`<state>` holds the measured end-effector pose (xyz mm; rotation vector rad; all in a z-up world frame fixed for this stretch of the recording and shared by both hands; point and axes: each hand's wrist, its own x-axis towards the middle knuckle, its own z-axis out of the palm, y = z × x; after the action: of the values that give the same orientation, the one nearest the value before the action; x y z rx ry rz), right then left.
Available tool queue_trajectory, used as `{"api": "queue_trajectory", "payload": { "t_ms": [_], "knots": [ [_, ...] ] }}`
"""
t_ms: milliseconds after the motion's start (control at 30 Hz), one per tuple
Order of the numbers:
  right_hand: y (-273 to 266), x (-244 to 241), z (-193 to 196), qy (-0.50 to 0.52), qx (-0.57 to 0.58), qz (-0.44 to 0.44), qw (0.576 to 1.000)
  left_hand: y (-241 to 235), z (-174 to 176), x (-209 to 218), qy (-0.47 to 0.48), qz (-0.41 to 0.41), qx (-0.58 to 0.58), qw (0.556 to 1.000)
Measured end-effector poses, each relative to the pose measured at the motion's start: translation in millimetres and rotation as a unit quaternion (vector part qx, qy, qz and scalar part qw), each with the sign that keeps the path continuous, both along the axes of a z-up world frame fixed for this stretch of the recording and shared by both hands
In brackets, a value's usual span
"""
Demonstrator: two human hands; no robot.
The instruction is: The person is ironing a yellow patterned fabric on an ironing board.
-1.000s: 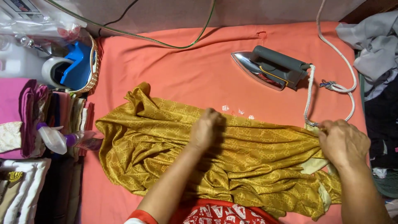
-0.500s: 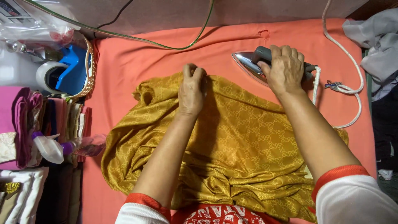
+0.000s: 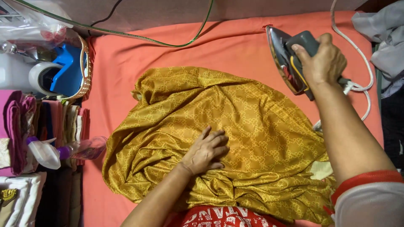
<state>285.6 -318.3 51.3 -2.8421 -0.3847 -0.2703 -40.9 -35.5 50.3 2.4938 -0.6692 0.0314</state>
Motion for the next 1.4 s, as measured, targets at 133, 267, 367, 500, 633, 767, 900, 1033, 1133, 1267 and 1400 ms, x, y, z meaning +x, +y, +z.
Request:
{"api": "queue_trajectory", "payload": {
  "t_ms": [133, 267, 367, 500, 633, 767, 900, 1033, 1133, 1267, 1400],
  "knots": [
    [-3.5, -40.9, 67.1, -0.053, 0.028, -0.012, 0.998, 0.4, -22.5, -35.4, 0.028, 0.000, 0.039, 0.999],
    [12.0, -102.1, 111.8, -0.061, -0.044, 0.080, 0.994, -1.8, 10.3, -30.1, 0.151, 0.000, 0.092, 0.984],
    [30.1, -157.3, 115.1, 0.018, -0.068, 0.132, 0.989, -6.5, 31.1, -30.2, 0.231, 0.004, 0.045, 0.972],
    [52.6, -219.3, 91.6, 0.124, -0.032, 0.234, 0.964, -6.3, 26.1, -38.6, 0.254, 0.033, -0.029, 0.966],
    [45.0, -253.3, 54.1, 0.133, -0.034, 0.262, 0.955, -1.5, 37.0, -31.9, 0.291, 0.041, 0.005, 0.956],
    [39.6, -237.2, 44.5, 0.130, -0.059, 0.224, 0.964, 6.6, 36.0, -18.6, 0.379, 0.047, 0.066, 0.922],
    [27.6, -220.0, 51.8, 0.184, -0.139, 0.117, 0.966, 13.7, 21.5, 16.1, 0.395, 0.105, 0.101, 0.907],
    [-1.9, -244.0, 33.0, 0.161, -0.105, 0.176, 0.965, 18.4, -54.9, 57.6, 0.114, 0.175, -0.012, 0.978],
    [-23.9, -255.4, 31.5, 0.143, -0.082, 0.244, 0.956, 19.7, -38.0, 91.4, 0.107, 0.142, 0.127, 0.976],
    [-32.6, -242.3, 46.4, 0.154, -0.114, 0.141, 0.971, 40.2, -27.2, 109.7, 0.224, 0.155, 0.290, 0.918],
    [-28.7, -239.8, 40.8, 0.203, -0.185, 0.045, 0.961, 59.8, -47.5, 114.0, 0.210, 0.200, 0.304, 0.907]
  ]
}}
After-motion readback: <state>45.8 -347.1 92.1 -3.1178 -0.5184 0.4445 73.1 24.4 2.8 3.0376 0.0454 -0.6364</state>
